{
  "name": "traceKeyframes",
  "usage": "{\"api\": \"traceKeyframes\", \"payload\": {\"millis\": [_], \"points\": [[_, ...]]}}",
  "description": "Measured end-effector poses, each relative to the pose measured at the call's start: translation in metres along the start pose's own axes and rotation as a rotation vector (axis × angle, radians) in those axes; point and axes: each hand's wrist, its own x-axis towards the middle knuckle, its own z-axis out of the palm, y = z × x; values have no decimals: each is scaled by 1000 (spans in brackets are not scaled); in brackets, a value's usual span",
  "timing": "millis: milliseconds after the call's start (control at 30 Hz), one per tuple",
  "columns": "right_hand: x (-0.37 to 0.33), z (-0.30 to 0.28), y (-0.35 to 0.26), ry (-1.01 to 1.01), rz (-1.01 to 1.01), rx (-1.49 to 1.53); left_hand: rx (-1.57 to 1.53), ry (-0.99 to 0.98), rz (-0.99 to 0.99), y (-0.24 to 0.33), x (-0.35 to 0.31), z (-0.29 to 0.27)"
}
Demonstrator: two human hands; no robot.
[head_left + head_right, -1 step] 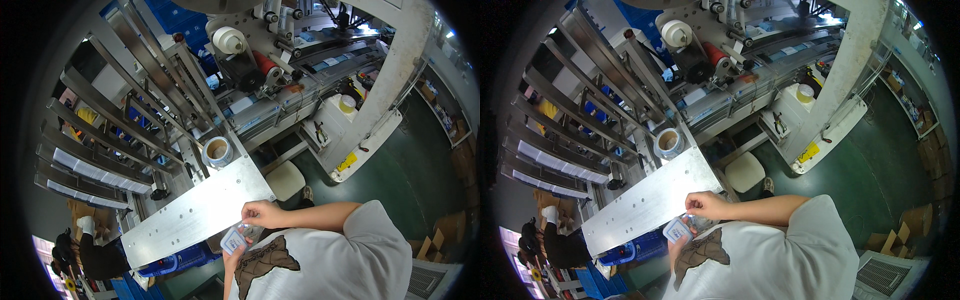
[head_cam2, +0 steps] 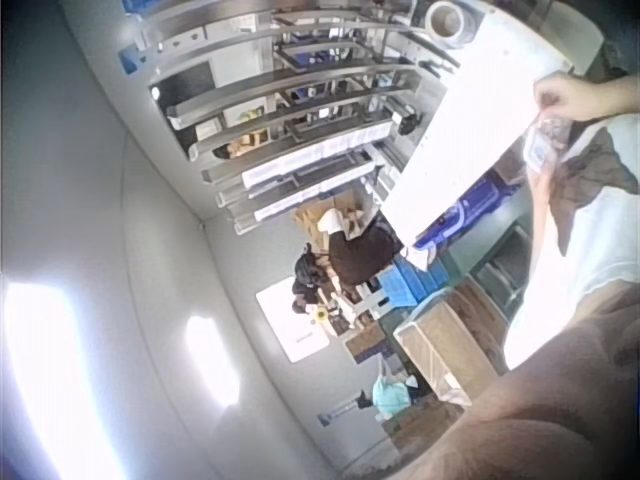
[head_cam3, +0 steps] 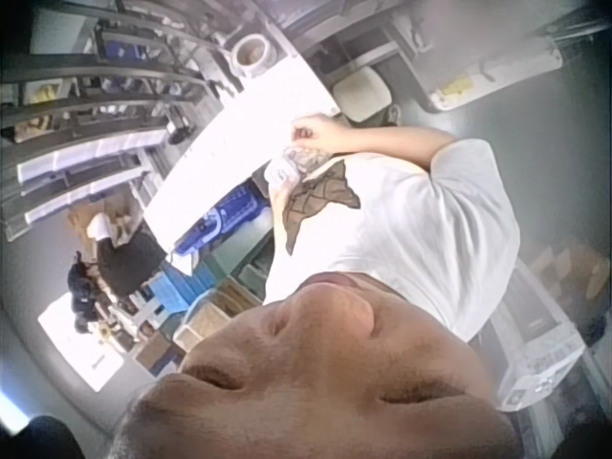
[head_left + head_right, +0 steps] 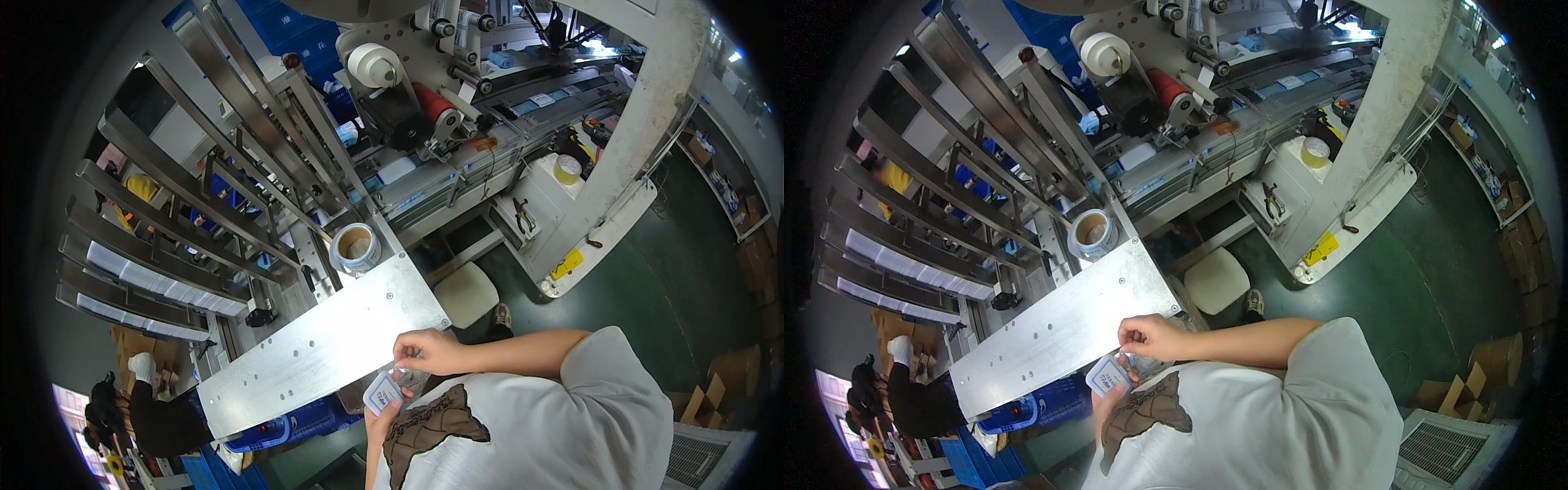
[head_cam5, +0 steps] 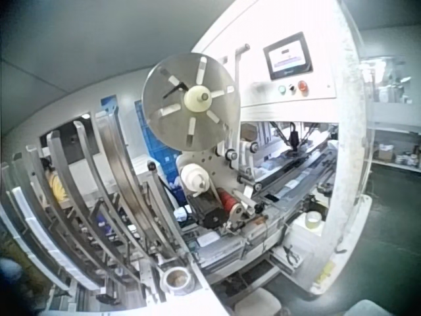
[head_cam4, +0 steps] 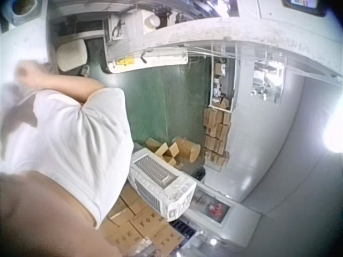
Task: The person places lids onto wet wipe packages, feeds the packages into a labeling and sealing machine, and refills the machine's supply with plastic lids.
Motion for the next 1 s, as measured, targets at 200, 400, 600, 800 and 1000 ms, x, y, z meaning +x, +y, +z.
{"api": "traceKeyframes", "payload": {"millis": [200,400,600,800,1000], "points": [[-7,-11,-15,152,-248,-218,126,98,-117,-12,-22,-39],[-22,-42,-19,266,-181,-255,133,323,-497,-97,-2,-110],[-23,-39,-9,275,-250,-330,-704,675,-349,-191,86,-145],[-25,-41,-11,263,-257,-357,-556,527,-356,-190,100,-155],[-28,-42,-5,272,-252,-347,-636,485,-319,-159,44,-134]]}}
